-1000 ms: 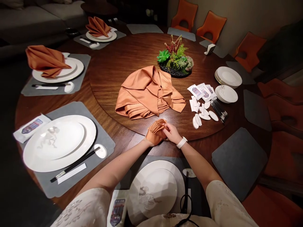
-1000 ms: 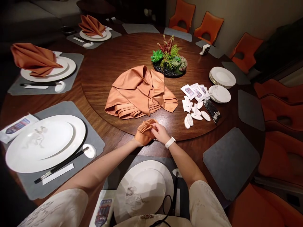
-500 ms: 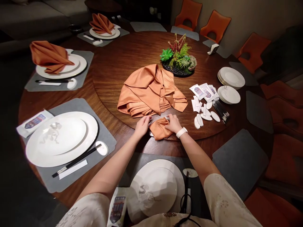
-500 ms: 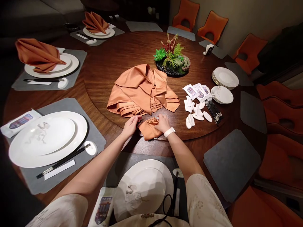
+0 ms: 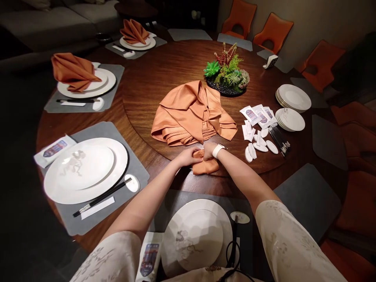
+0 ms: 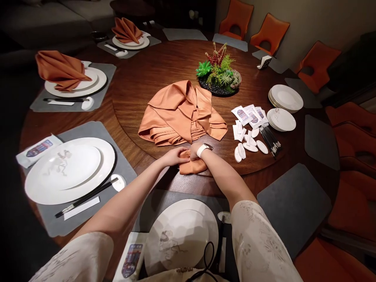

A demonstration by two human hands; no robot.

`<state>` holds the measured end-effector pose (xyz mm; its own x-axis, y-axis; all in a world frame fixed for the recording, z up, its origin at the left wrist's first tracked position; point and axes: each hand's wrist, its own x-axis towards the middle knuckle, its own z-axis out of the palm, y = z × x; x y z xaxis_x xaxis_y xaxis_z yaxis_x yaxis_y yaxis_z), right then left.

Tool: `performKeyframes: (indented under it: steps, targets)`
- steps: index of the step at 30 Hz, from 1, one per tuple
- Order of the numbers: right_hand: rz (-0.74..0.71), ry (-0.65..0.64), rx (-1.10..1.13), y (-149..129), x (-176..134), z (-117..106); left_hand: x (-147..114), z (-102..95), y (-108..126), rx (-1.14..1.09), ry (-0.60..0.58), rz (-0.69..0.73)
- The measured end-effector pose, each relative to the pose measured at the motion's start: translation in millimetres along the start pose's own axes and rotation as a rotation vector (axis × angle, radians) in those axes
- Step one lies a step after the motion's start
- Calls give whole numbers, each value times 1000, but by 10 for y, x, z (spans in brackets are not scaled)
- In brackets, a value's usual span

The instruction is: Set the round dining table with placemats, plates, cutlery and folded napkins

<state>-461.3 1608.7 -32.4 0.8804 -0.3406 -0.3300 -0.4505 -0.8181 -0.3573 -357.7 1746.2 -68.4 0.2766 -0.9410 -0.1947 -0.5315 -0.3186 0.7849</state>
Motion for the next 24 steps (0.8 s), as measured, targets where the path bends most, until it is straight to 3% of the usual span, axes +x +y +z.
performKeyframes:
  steps: [2, 4, 6, 8, 12, 16, 20, 24]
  targets:
    - [-39, -45, -101, 9, -112, -159, -34, -117, 42, 8, 36, -23]
    - [-164, 50, -133, 44, -249, -308, -91, -200, 133, -21, 154, 27]
    - [-298, 187, -116, 118, -404, -367, -174, -204, 239, 2, 275, 146]
    - [-388, 246, -126, 230, -575, -299, -280, -94, 312, 137, 315, 303]
    - [-498, 147, -162, 497, -930, 83, -503, 402, 245, 382, 220, 599]
    - [-516, 169, -30, 637, -1154, 374, -607, 810, 0, 390, 160, 735]
    - [-465, 203, 62, 636, -1154, 456, -605, 827, -174, 335, 79, 730]
    - [-491, 194, 38, 637, -1109, 472, -576, 701, -187, 258, 71, 590]
